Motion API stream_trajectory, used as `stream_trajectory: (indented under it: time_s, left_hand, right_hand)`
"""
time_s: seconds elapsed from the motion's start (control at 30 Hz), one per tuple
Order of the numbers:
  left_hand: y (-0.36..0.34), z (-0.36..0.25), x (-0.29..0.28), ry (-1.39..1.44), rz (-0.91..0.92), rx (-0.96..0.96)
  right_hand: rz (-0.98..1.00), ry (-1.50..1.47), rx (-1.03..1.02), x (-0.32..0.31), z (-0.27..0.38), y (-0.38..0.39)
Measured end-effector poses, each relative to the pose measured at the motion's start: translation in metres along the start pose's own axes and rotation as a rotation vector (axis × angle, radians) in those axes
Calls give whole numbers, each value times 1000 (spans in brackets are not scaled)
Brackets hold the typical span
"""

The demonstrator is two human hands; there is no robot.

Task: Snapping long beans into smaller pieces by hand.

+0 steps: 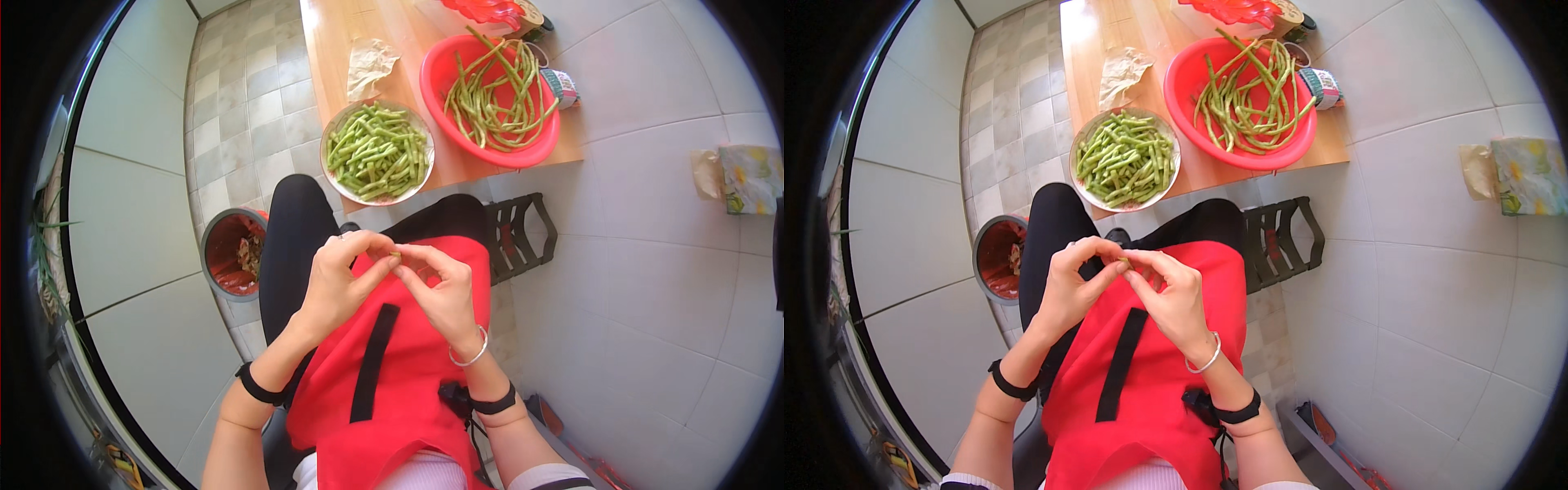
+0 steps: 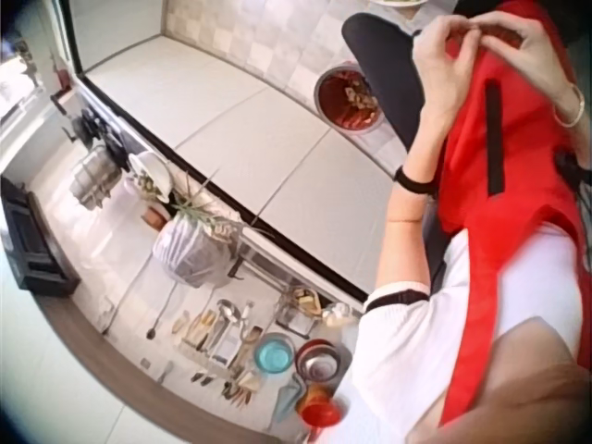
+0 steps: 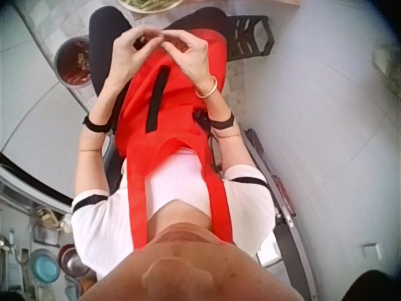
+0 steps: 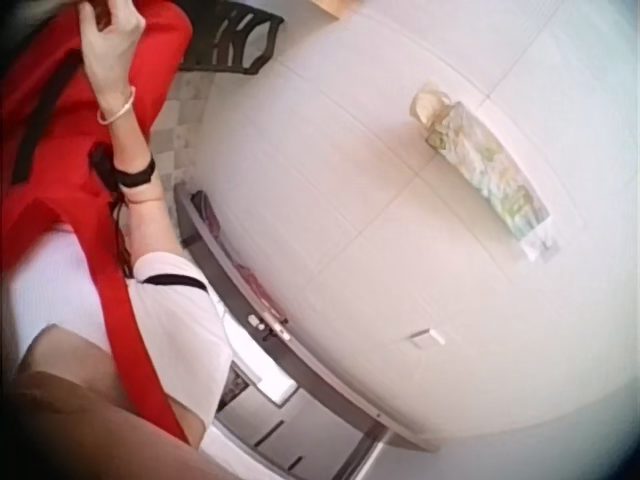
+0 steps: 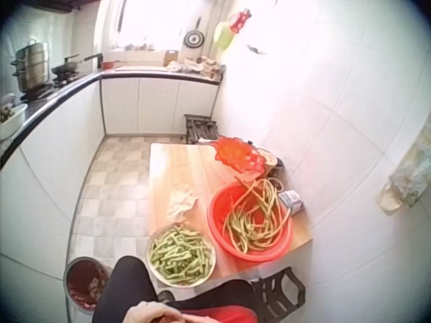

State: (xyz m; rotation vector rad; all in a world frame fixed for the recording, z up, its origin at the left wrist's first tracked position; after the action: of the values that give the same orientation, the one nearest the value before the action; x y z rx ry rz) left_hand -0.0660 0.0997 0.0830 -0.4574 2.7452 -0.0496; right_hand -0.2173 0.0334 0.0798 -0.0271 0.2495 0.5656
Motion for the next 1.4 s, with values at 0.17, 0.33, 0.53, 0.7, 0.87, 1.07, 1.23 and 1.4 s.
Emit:
stream_trajectory:
  time_s: [0.17,0.33,0.53,0.7,0.87,1.07,1.23,1.4]
  left_hand:
    - [23,-7,-9,69,-21,-46]
    - [32,-23,-18,-107,38,62]
    - [38,-30,-16,-153,72,115]
    - [42,-32,-15,-204,111,126]
    - [45,-32,-14,-193,147,112]
    - [46,-30,-12,-189,165,71]
    - [42,-29,-11,-208,188,91]
    - [41,-24,-8,-241,197,104]
  right_hand:
    - [40,93,14,-3,11,23]
    - [50,153,-93,-12,27,34]
    - [77,215,-171,-17,32,38]
    - [133,260,-207,-21,27,40]
    - [162,272,-228,-21,22,41]
    - [170,340,-296,-24,22,38]
    - [164,365,-298,-23,19,39]
    - [172,352,-255,-21,19,39]
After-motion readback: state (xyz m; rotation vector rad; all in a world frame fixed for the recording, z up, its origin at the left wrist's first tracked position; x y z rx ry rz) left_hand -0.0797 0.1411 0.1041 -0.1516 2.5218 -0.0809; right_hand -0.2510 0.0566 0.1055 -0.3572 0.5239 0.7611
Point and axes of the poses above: each hand's wrist, its own y-axis away from the middle knuckle, its own x-axis out of the palm, z = x × y, the point moved 1 cm from there along -y, towards the middle knuckle, and after that the axes turned 2 degrees about x, right-handed, at the moved point
